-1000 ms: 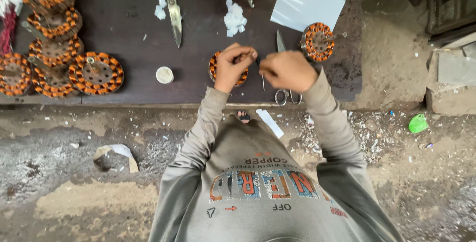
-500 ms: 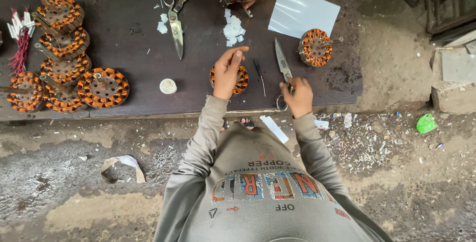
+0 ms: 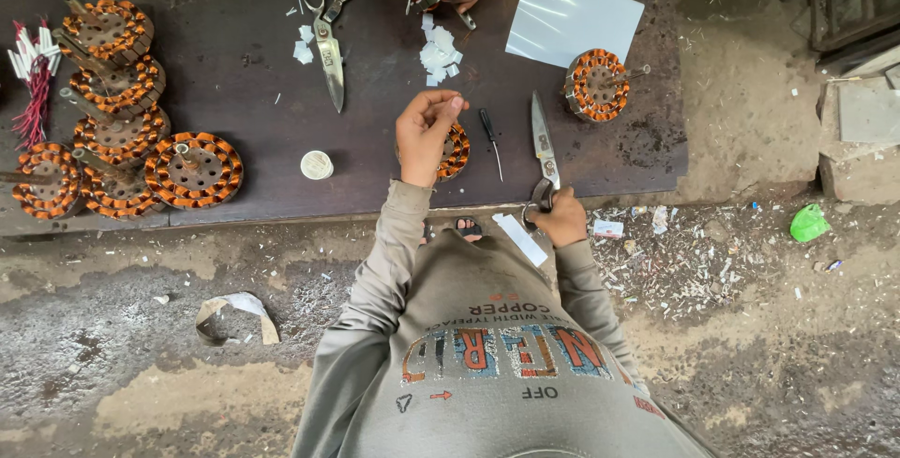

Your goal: The person inserts small white plastic pieces into slots on a circular copper-wound component, then uses a screwdriver to press them in. They repeat this process with additional pieces, occasionally using scissors to trim wires. The person works at a cluttered table with multiple similar components and tools.

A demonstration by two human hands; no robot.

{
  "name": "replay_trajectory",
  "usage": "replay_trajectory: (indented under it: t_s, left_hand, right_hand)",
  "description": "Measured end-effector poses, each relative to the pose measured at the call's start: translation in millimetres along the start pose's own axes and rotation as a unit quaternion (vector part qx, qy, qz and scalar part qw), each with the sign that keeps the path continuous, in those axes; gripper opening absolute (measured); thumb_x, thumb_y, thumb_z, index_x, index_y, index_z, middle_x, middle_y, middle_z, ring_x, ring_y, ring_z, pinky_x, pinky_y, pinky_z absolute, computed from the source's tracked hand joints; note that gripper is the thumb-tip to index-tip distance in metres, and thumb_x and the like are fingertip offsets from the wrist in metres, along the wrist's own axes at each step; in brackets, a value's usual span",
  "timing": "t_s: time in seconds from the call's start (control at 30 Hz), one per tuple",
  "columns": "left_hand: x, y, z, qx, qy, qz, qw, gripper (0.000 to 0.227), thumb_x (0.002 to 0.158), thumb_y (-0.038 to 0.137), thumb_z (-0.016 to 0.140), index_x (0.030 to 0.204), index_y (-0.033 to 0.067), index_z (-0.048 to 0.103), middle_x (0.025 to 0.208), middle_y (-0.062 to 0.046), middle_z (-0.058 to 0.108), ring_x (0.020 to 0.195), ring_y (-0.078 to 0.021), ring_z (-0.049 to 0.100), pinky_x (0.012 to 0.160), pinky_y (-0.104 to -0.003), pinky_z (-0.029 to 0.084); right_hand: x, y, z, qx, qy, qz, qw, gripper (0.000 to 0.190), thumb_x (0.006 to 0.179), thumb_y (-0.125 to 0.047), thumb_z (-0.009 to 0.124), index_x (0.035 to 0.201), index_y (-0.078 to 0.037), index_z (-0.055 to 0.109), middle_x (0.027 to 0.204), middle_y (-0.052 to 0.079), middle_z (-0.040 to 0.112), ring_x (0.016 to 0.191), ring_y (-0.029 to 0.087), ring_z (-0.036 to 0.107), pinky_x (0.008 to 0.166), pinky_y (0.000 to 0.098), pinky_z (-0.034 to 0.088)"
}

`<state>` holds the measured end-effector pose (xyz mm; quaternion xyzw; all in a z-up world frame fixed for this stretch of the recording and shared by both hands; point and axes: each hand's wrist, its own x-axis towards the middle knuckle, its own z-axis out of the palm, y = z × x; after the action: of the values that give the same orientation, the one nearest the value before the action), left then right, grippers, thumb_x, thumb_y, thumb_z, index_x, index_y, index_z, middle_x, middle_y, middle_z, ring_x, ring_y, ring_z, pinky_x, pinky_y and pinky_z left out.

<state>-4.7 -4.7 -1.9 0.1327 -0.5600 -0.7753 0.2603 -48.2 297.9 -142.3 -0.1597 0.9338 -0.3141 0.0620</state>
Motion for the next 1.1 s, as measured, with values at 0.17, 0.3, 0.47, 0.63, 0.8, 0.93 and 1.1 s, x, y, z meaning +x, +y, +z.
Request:
replay_trajectory:
  t_s: [0.17, 0.3, 0.47, 0.63, 0.8, 0.93, 1.1]
  left_hand:
    - [-1, 0, 3, -0.019, 0.02, 0.007, 1.0, 0.015, 0.094, 0.008, 0.077, 0.107, -0.0007, 0.075, 0.095, 0.0, 0.074, 0.086, -0.0038, 0.064, 0.08, -0.019, 0.051]
    - [2, 2, 6, -0.008, 0.013, 0.001, 1.0, 0.016, 0.094, 0.007, 0.078, 0.107, -0.0025, 0.076, 0.093, 0.0, 0.074, 0.083, -0.0036, 0.062, 0.078, -0.02, 0.051]
    - [0, -4, 4, -0.004, -0.009, -0.004, 1.0, 0.017, 0.093, 0.006, 0.079, 0.107, -0.0031, 0.076, 0.091, 0.0, 0.075, 0.081, -0.0031, 0.063, 0.075, -0.019, 0.051]
    - [0, -6, 3, 0.023, -0.013, -0.001, 1.0, 0.017, 0.093, 0.007, 0.079, 0.107, -0.003, 0.076, 0.088, 0.001, 0.072, 0.077, -0.0018, 0.061, 0.07, -0.018, 0.049]
    - [-2, 1, 1, 0.044, -0.018, -0.007, 0.999, 0.015, 0.093, 0.007, 0.08, 0.104, -0.003, 0.077, 0.082, 0.003, 0.07, 0.072, -0.0002, 0.056, 0.063, -0.017, 0.044]
    - [-1, 8, 3, 0.053, -0.03, -0.023, 0.998, 0.013, 0.093, 0.007, 0.08, 0.102, -0.0023, 0.077, 0.077, 0.005, 0.068, 0.068, 0.0007, 0.054, 0.06, -0.017, 0.041]
    - [-1, 7, 7, 0.083, -0.052, -0.02, 0.995, 0.013, 0.093, 0.008, 0.08, 0.102, -0.0009, 0.077, 0.076, 0.007, 0.065, 0.068, 0.0011, 0.05, 0.06, -0.017, 0.039]
  right_hand:
    - [-24, -10, -25, 0.187, -0.134, 0.168, 0.959, 0.058, 0.083, -0.052, 0.082, 0.079, 0.002, 0.062, 0.065, 0.01, 0.058, 0.06, 0.023, 0.056, 0.056, 0.0357, 0.042]
    - [-38, -51, -50, 0.187, -0.086, -0.043, 0.978, 0.053, 0.082, -0.049, 0.085, 0.083, -0.005, 0.055, 0.07, 0.001, 0.043, 0.065, 0.015, 0.039, 0.055, 0.0302, 0.032]
    - [-33, -102, -80, 0.172, -0.067, -0.099, 0.978, 0.053, 0.076, -0.043, 0.089, 0.08, -0.004, 0.052, 0.068, 0.001, 0.043, 0.063, 0.014, 0.039, 0.054, 0.0318, 0.034]
    - [-27, -123, -99, 0.143, -0.029, -0.14, 0.979, 0.055, 0.074, -0.039, 0.093, 0.08, -0.002, 0.053, 0.068, 0.004, 0.043, 0.063, 0.015, 0.037, 0.054, 0.0332, 0.033]
    - [-27, -126, -107, 0.111, -0.005, -0.158, 0.981, 0.057, 0.072, -0.035, 0.095, 0.076, 0.0, 0.051, 0.066, 0.007, 0.041, 0.061, 0.018, 0.035, 0.054, 0.035, 0.031]
    - [-29, -123, -109, 0.107, -0.004, -0.153, 0.982, 0.055, 0.072, -0.033, 0.095, 0.074, 0.0, 0.051, 0.064, 0.006, 0.04, 0.059, 0.018, 0.034, 0.052, 0.0354, 0.03]
    - [-40, -115, -100, 0.116, 0.005, -0.155, 0.981, 0.056, 0.076, -0.034, 0.093, 0.073, 0.0, 0.048, 0.064, 0.007, 0.038, 0.061, 0.018, 0.033, 0.053, 0.0352, 0.029]
